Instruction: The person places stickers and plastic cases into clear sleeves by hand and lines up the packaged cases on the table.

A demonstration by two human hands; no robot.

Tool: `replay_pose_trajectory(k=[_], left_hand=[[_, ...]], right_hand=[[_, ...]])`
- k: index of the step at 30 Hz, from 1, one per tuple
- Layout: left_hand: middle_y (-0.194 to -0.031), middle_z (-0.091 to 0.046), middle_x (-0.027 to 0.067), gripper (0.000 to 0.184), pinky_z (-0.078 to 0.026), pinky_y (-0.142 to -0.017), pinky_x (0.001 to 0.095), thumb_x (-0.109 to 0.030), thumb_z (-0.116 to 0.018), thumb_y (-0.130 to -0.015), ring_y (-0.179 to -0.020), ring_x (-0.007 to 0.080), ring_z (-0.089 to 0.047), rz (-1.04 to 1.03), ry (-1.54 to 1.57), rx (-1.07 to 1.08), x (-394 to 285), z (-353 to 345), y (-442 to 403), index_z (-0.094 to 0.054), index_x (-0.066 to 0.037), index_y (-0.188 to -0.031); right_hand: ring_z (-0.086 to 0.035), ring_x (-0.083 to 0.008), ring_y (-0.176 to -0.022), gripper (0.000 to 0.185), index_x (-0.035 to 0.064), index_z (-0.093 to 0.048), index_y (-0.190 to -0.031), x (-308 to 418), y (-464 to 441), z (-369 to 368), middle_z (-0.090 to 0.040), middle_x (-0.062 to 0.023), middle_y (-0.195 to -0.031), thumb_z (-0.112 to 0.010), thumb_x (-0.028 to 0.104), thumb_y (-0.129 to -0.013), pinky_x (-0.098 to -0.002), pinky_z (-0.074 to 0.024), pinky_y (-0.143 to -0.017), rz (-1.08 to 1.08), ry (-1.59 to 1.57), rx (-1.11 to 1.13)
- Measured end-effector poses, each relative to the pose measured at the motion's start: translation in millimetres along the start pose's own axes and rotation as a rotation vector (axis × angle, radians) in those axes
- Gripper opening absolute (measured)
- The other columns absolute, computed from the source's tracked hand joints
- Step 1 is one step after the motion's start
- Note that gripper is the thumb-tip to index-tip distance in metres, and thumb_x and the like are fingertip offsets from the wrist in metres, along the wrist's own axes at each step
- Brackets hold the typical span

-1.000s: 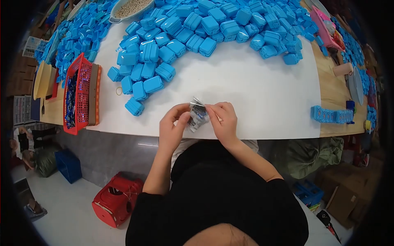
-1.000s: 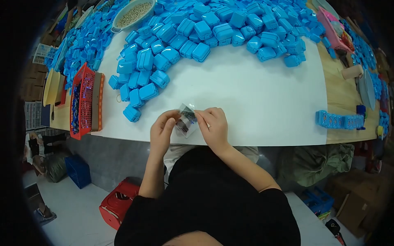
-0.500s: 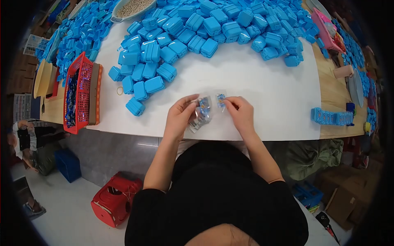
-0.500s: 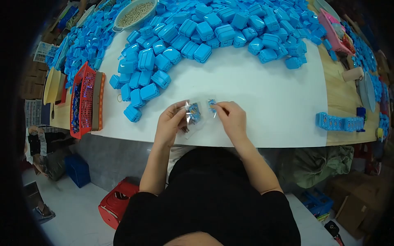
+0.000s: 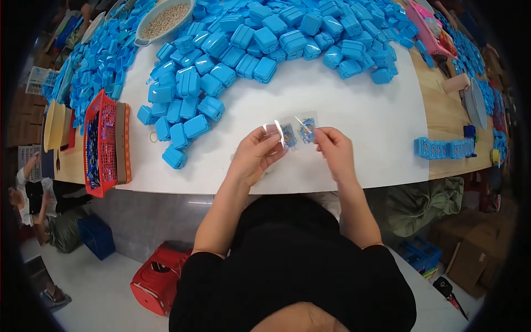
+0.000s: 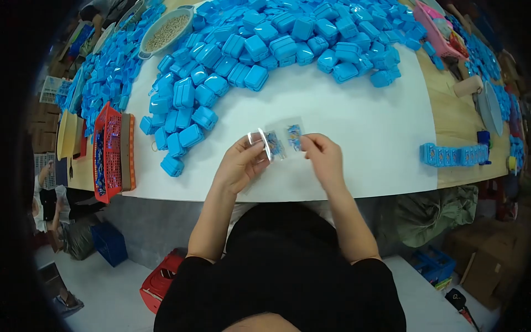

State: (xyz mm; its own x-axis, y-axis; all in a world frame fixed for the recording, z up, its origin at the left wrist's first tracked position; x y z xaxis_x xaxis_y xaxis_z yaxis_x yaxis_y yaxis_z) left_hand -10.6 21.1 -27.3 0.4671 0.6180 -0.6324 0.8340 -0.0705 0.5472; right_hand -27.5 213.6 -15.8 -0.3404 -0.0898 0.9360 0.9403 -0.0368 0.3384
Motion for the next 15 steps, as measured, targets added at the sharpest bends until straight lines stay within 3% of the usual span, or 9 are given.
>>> replay_pose_trajectory(k=[1, 8, 9, 13, 14, 15], left_hand=[[-0.091, -0.063, 0.0087, 0.021, -0.053, -0.070, 0.0245, -0.007, -0.064, -0.089, -0.078, 0.0141, -0.061, -0.013, -0.027, -0.002, 0.7, 5.7, -2.5, -0.058, -0.001, -0.108], [-0.094, -0.062, 0.0080, 0.020, -0.054, -0.072, 0.0264, -0.009, -0.063, -0.090, -0.080, 0.0143, -0.062, -0.095, -0.082, -0.061, 4.2, 12.3, -17.8, -0.057, -0.002, -0.108], [-0.094, -0.062, 0.0080, 0.020, -0.054, -0.072, 0.0264, -0.009, -0.063, -0.090, -0.080, 0.0143, -0.062, -0.091, -0.085, -0.058, 5.3, 12.6, -16.7, -0.057, -0.002, -0.108], [-0.091, -0.064, 0.0072, 0.018, -0.054, -0.070, 0.0235, -0.011, -0.065, -0.090, -0.078, 0.0150, -0.064, -0.077, 0.046, -0.110, 2.0, 8.6, -15.8, -0.058, -0.003, -0.105], [-0.091, -0.064, 0.0072, 0.018, -0.054, -0.070, 0.0235, -0.011, -0.065, -0.090, -0.078, 0.0150, -0.064, -0.080, 0.041, -0.101, 0.5, 5.4, -17.3, -0.058, -0.003, -0.105], [-0.092, -0.064, 0.0075, 0.020, -0.054, -0.072, 0.0241, -0.011, -0.065, -0.090, -0.079, 0.0155, -0.064, -0.078, 0.053, -0.095, -0.7, 2.6, -17.8, -0.057, -0.003, -0.105]], right_hand=[[-0.050, -0.0132, -0.065, 0.020, -0.0019, -0.066, -0.103, -5.6, -1.8, 12.3, -0.056, -0.0035, -0.069, -0.062, 0.009, -0.087, -0.0233, -0.0419, -0.060, -0.005, 0.001, -0.008], [-0.051, -0.0158, -0.072, 0.030, 0.0004, -0.062, -0.113, -36.3, -5.5, 56.2, -0.057, -0.0046, -0.078, -0.065, 0.010, -0.085, -0.0257, -0.0444, -0.067, 0.425, 0.845, -0.257], [-0.051, -0.0158, -0.072, 0.030, 0.0004, -0.062, -0.113, -37.7, -5.6, 60.4, -0.057, -0.0046, -0.078, -0.065, 0.010, -0.085, -0.0257, -0.0444, -0.067, 0.421, 0.844, -0.261], [-0.052, -0.0180, -0.078, 0.035, 0.0031, -0.060, -0.116, -18.9, -31.9, 83.0, -0.057, -0.0070, -0.090, -0.068, 0.013, -0.083, -0.0280, -0.0445, -0.071, 0.784, 0.837, -0.488], [-0.052, -0.0193, -0.084, 0.039, 0.0036, -0.059, -0.118, -5.3, -49.7, 94.5, -0.057, -0.0091, -0.099, -0.070, 0.015, -0.082, -0.0293, -0.0447, -0.074, 0.703, 0.861, -0.470], [-0.053, -0.0218, -0.085, 0.040, 0.0039, -0.059, -0.118, 15.1, -71.8, 102.4, -0.057, -0.0100, -0.100, -0.070, 0.021, -0.083, -0.0311, -0.0455, -0.077, 0.785, 0.908, -0.535]])
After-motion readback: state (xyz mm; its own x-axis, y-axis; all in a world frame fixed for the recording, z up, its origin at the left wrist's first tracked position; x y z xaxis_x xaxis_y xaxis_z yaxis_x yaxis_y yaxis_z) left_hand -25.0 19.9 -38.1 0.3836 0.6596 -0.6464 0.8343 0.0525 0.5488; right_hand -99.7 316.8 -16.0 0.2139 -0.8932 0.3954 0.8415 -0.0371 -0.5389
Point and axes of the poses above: each hand's wrist, its own y-axis away from the middle knuckle, its own z-axis out of the back of the hand, x = y × z, the point moved 2 cm from there along -y, towards the middle knuckle
